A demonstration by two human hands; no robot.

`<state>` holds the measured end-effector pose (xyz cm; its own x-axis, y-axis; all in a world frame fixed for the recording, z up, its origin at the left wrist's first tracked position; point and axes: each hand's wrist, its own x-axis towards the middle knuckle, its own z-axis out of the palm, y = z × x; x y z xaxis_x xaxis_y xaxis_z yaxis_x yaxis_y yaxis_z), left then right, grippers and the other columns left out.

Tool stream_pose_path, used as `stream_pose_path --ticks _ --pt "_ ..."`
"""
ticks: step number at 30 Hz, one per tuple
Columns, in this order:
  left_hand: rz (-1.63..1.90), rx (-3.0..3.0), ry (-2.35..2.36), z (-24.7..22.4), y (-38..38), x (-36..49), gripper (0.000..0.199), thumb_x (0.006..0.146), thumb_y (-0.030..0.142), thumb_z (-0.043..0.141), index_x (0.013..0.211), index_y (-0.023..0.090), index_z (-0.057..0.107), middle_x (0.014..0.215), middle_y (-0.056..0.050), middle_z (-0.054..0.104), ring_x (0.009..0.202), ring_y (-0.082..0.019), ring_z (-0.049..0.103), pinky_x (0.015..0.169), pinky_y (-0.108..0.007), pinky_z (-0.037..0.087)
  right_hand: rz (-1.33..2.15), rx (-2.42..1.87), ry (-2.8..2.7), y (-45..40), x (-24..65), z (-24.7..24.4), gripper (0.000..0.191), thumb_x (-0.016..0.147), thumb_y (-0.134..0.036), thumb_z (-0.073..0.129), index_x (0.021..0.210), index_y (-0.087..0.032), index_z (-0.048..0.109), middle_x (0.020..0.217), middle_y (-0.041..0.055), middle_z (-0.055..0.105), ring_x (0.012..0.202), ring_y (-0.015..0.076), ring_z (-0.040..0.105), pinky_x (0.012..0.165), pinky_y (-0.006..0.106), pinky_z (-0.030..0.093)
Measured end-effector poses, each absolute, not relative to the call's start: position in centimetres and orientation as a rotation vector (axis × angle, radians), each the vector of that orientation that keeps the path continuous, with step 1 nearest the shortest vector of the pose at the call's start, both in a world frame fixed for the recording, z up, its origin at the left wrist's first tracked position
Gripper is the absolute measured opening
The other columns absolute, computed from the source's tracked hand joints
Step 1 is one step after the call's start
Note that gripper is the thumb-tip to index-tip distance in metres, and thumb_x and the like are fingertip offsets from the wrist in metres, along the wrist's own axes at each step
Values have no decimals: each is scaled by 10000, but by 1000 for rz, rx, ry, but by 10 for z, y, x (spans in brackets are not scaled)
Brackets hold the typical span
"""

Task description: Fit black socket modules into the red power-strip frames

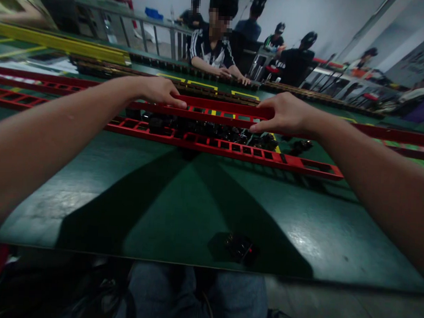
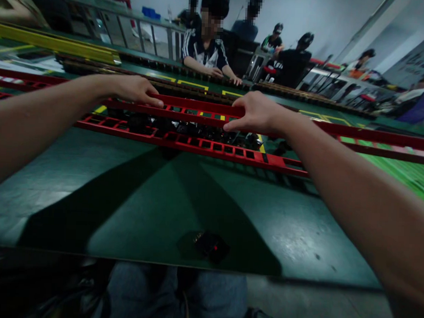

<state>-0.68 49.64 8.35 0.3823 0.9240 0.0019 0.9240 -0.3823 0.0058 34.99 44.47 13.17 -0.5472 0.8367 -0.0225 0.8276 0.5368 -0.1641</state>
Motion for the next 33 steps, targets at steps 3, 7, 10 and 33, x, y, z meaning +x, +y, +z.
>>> stream_pose_path --ticks 3,7,10,33 --pt "-112 2512 1849 89 485 -6 741 994 634 361 1019 -15 719 776 -46 648 657 -99 466 721 -218 344 153 -1407 -2711 439 349 134 432 716 -595 749 828 -186 662 667 31 551 699 215 518 623 357 378" --pt "55 2498 2033 97 458 -8 747 962 666 389 1010 3 732 808 -97 641 769 -161 545 784 -281 367 8 -1379 -2727 424 348 143 472 776 -667 656 842 -200 670 650 33 556 655 206 521 607 358 377" --pt "144 2593 2054 102 428 -8 704 966 664 369 1024 67 738 832 -97 641 872 -215 575 831 -334 386 41 -1418 -2750 408 349 150 483 911 -636 465 852 -207 679 645 29 561 615 185 517 605 361 378" --pt "79 2894 1799 0 306 -18 496 886 670 482 927 212 669 1098 -113 635 768 -244 639 576 -347 404 64 -1209 -2632 315 359 19 195 925 -380 525 846 -213 589 925 105 584 829 271 601 740 415 490"
